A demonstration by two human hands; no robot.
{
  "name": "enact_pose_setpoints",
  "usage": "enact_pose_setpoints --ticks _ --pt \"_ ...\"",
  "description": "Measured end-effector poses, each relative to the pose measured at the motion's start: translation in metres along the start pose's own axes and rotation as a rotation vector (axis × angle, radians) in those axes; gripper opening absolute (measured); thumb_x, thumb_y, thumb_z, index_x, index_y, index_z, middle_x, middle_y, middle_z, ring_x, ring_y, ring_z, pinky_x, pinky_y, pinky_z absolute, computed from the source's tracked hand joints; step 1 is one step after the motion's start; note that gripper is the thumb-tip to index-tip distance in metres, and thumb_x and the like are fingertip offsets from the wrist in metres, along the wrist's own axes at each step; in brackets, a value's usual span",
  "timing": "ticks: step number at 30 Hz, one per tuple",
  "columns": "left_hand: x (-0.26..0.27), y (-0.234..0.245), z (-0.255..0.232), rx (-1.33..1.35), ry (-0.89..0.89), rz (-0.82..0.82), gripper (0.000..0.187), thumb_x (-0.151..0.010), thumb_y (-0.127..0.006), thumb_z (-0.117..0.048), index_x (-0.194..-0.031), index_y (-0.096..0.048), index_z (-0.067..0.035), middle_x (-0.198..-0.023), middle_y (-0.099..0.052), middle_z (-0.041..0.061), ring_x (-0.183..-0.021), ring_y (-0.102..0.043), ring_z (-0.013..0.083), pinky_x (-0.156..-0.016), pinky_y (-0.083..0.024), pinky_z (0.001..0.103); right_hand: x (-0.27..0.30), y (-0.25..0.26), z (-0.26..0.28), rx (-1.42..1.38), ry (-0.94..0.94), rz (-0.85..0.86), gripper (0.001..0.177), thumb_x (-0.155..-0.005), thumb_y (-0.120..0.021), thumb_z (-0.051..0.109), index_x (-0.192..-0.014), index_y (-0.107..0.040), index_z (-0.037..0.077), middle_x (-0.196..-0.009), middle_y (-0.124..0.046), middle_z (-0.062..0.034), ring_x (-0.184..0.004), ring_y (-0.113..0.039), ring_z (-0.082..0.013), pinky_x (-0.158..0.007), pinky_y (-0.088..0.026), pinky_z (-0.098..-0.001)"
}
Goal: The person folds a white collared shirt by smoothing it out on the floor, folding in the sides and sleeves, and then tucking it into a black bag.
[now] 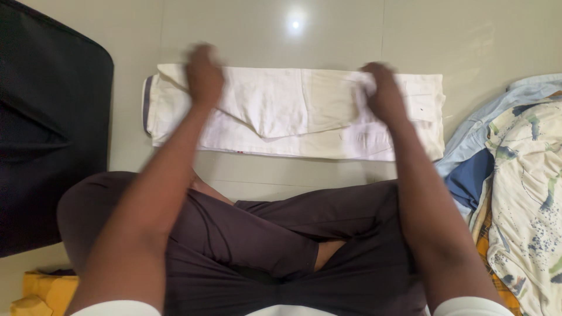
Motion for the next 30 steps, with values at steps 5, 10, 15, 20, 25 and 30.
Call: enact_pose_setpoints --ticks 5,10,15,20,25,30 --pt "0.088 -0.025 -0.165 -0.249 -0.150 0.563 0.078 -0.098 -0.043 -0.061 -0.160 -0.028 -0.015 -0.169 -0.017 0.012 -0.155 -0.011 0.0379 -0.120 -0.009 0.062 0.012 -0.038 0.067 0.293 -0.001 0.311 0.079 -0.101 -0.043 0.059 -0.163 -0.020 0.016 -0.172 -0.014 -0.0097 -0.157 -0.009 -0.0306 -0.121 -0.008 -0.0607" --pt "0.074 0.008 -0.157 -0.271 -0.096 0.514 0.076 -0.102 -0.041 -0.064 -0.164 -0.023 -0.025 -0.172 -0.011 0.007 -0.158 -0.007 0.0349 -0.124 -0.005 0.064 0.008 -0.030 0.072 0.267 -0.051 0.258 0.079 -0.104 -0.034 0.060 -0.166 -0.018 0.015 -0.173 -0.015 -0.0085 -0.160 -0.010 -0.0285 -0.125 -0.006 -0.0598" --pt "0.029 0.049 -0.061 -0.390 0.085 0.511 0.074 -0.103 -0.038 -0.061 -0.165 -0.020 -0.027 -0.173 -0.009 0.006 -0.158 -0.007 0.0301 -0.124 -0.002 0.063 -0.001 -0.026 0.072 0.295 -0.079 0.253 0.078 -0.103 -0.035 0.060 -0.165 -0.019 0.016 -0.173 -0.016 -0.0068 -0.160 -0.012 -0.0271 -0.125 -0.006 -0.0612" --pt "0.033 0.058 -0.029 -0.293 0.149 0.361 0.071 -0.106 -0.038 -0.057 -0.167 -0.022 -0.024 -0.174 -0.009 0.010 -0.160 -0.006 0.0354 -0.127 -0.004 0.059 -0.006 -0.026 0.069 0.303 -0.086 0.244 0.079 -0.103 -0.035 0.062 -0.166 -0.019 0.017 -0.173 -0.015 -0.0077 -0.160 -0.011 -0.0283 -0.124 -0.005 -0.0629" --pt "0.035 0.035 -0.073 -0.327 0.081 0.231 0.073 -0.109 -0.037 -0.058 -0.168 -0.023 -0.017 -0.173 -0.011 0.014 -0.158 -0.007 0.0398 -0.125 -0.004 0.063 -0.022 -0.028 0.063 0.341 -0.191 0.286 0.080 -0.102 -0.033 0.063 -0.165 -0.017 0.016 -0.174 -0.008 -0.0085 -0.160 -0.005 -0.0259 -0.124 -0.002 -0.0633" --pt "0.052 0.015 -0.130 -0.226 -0.042 0.379 0.072 -0.106 -0.038 -0.062 -0.164 -0.029 -0.021 -0.174 -0.016 0.010 -0.159 -0.009 0.0379 -0.125 -0.006 0.064 -0.027 -0.044 0.051 0.311 -0.110 0.333 0.084 -0.104 -0.028 0.064 -0.166 -0.007 0.011 -0.172 -0.001 -0.0106 -0.159 0.000 -0.0250 -0.127 -0.001 -0.0540"
Point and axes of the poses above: each hand's wrist, its own x-axis away from the middle knuckle, its own y-axis out of the back of the hand, z = x × y, the point moved 1 cm from there along -x, towards the middle knuckle
